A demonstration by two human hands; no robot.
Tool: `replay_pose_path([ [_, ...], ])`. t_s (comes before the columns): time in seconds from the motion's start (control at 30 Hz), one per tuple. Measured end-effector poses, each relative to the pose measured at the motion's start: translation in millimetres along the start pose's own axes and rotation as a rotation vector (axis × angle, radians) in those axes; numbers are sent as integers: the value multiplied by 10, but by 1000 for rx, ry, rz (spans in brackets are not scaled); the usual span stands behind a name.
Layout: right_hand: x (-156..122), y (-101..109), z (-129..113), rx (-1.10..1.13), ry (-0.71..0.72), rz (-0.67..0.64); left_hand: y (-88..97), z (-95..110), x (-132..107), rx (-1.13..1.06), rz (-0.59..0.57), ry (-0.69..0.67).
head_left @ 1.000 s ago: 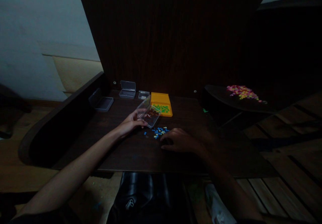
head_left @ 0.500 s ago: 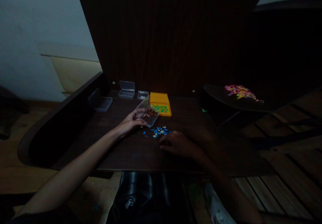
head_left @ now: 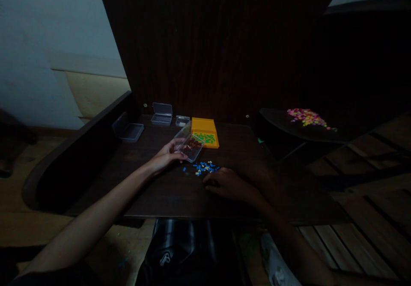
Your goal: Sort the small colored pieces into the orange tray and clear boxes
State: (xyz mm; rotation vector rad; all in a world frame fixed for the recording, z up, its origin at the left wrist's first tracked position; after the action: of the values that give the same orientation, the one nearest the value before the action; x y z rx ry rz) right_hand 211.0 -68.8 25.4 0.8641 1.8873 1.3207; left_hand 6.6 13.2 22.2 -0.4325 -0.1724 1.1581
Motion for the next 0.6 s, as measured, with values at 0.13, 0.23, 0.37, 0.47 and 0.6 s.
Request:
replay_pose_path([
  [0.13,-10,10,14,1,11,7,-2,3,-2,-5,8,2],
  [0.23,-20,20,27,-3,-2,-1,4,-3,0,9,23,15],
  [0.37,-30,44,27,-11,-29,-20,2,-3,1,0,12,5],
  [0.47,-32,55,19,-15,-24,-14,-3,0,3,-11,7,5],
  [0.6,-29,40,27,-31,-19,-2,-15,9,1,-9,-2,2],
])
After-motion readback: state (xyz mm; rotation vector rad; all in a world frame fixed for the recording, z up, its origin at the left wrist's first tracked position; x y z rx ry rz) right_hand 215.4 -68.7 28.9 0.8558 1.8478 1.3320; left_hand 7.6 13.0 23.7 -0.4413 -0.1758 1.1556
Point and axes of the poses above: each hand's wrist, its own x-axis towards the middle knuckle, its own y-axis out of the back of the hand, z = x × y, the point moved 4 cm from there along x, towards the middle knuckle, and after that the axes turned 8 degrees about -x, right-handed, at the moved point
